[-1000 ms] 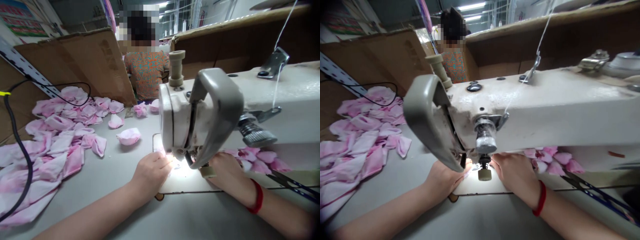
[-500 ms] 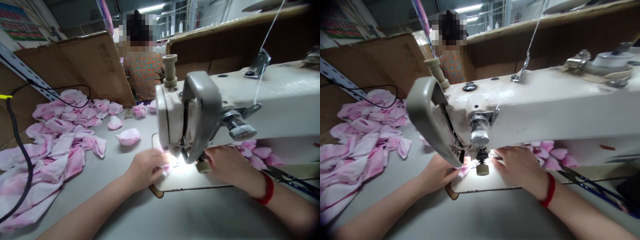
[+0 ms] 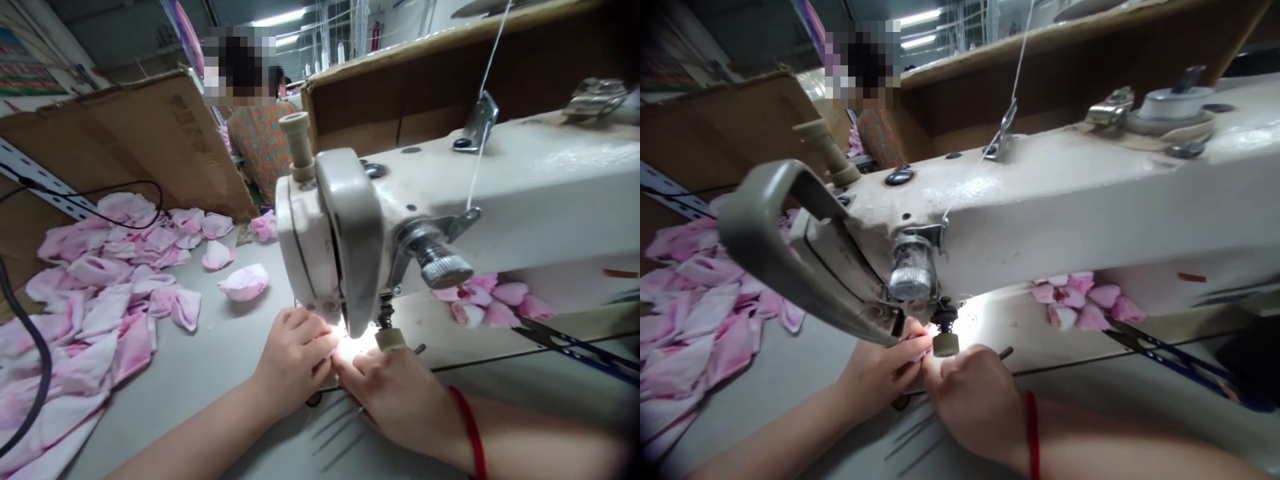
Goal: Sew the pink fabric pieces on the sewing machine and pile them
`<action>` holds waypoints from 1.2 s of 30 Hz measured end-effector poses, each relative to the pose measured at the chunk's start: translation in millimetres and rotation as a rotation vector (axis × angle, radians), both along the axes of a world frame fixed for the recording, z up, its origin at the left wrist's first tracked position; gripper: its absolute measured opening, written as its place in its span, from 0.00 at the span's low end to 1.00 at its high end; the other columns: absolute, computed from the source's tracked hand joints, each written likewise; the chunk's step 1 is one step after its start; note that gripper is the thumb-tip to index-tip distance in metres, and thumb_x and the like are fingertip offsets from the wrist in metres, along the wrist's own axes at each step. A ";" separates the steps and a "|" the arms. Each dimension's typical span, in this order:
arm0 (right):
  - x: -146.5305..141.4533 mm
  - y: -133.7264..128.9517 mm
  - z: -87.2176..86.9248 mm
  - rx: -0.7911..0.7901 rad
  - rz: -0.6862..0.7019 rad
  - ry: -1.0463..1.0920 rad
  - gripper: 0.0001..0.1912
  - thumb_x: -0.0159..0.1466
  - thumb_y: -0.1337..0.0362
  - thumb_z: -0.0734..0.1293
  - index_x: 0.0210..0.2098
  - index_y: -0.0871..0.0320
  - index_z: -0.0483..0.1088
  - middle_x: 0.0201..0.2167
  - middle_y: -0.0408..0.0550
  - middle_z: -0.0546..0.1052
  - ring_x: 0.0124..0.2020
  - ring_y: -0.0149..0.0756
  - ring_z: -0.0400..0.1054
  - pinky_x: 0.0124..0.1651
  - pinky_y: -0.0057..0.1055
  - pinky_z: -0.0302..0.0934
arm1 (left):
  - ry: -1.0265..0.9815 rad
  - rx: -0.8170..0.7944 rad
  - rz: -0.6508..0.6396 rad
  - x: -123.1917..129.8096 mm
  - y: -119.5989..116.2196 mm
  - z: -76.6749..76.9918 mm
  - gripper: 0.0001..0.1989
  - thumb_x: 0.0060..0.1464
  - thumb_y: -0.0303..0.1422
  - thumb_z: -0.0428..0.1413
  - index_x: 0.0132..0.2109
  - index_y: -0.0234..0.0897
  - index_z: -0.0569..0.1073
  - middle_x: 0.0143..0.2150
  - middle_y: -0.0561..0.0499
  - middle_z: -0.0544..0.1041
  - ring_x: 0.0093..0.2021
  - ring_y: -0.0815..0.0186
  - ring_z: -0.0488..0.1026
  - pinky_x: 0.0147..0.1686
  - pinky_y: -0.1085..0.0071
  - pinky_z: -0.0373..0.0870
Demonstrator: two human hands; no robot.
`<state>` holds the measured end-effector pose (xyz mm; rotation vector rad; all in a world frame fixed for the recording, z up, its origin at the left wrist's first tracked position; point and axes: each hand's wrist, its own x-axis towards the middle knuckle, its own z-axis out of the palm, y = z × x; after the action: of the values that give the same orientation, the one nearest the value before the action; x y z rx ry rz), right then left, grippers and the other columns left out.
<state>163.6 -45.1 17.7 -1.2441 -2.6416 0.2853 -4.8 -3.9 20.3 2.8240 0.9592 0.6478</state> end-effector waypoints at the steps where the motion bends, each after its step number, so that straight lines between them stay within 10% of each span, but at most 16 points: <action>1: 1.3 0.9 -0.3 -0.002 0.002 0.014 0.13 0.52 0.71 0.58 0.38 0.59 0.65 0.23 0.42 0.72 0.21 0.31 0.62 0.21 0.30 0.42 | -0.001 -0.003 -0.002 -0.1 0.0 -1.2 0.10 0.49 0.26 0.47 0.38 0.39 0.69 0.34 0.53 0.72 0.34 0.66 0.67 0.35 0.68 0.64; 6: 10.6 11.2 -1.3 0.036 -0.189 -0.029 0.08 0.54 0.70 0.57 0.22 0.58 0.66 0.20 0.45 0.71 0.21 0.32 0.63 0.23 0.30 0.43 | -0.003 -0.048 -0.001 -1.3 2.1 -2.6 0.09 0.50 0.26 0.47 0.37 0.38 0.69 0.33 0.52 0.72 0.33 0.67 0.67 0.34 0.69 0.63; 13: 3.8 -2.2 -1.1 -0.001 0.042 0.015 0.21 0.53 0.70 0.58 0.48 0.62 0.60 0.23 0.42 0.71 0.21 0.32 0.62 0.21 0.30 0.43 | 0.197 -0.112 -0.057 -2.8 1.0 18.9 0.12 0.45 0.24 0.48 0.38 0.37 0.68 0.38 0.51 0.70 0.37 0.65 0.66 0.36 0.69 0.63; 27: 17.7 14.3 -1.7 0.076 -0.054 0.011 0.18 0.53 0.70 0.58 0.44 0.52 0.63 0.22 0.39 0.73 0.22 0.30 0.65 0.24 0.27 0.47 | 0.179 0.164 0.048 4.7 -0.8 -10.0 0.07 0.52 0.24 0.43 0.35 0.34 0.65 0.33 0.49 0.68 0.35 0.65 0.64 0.36 0.67 0.61; 36: 17.7 15.0 0.7 0.016 -0.084 0.032 0.19 0.53 0.70 0.58 0.44 0.51 0.64 0.26 0.41 0.74 0.27 0.34 0.67 0.27 0.28 0.52 | 0.015 0.278 -0.006 -9.6 15.6 0.7 0.11 0.55 0.27 0.41 0.28 0.36 0.65 0.25 0.52 0.66 0.26 0.69 0.62 0.24 0.73 0.58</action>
<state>181.3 -30.1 18.4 -1.3304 -2.5516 0.2669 -14.4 11.7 21.1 3.0726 0.9287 0.8198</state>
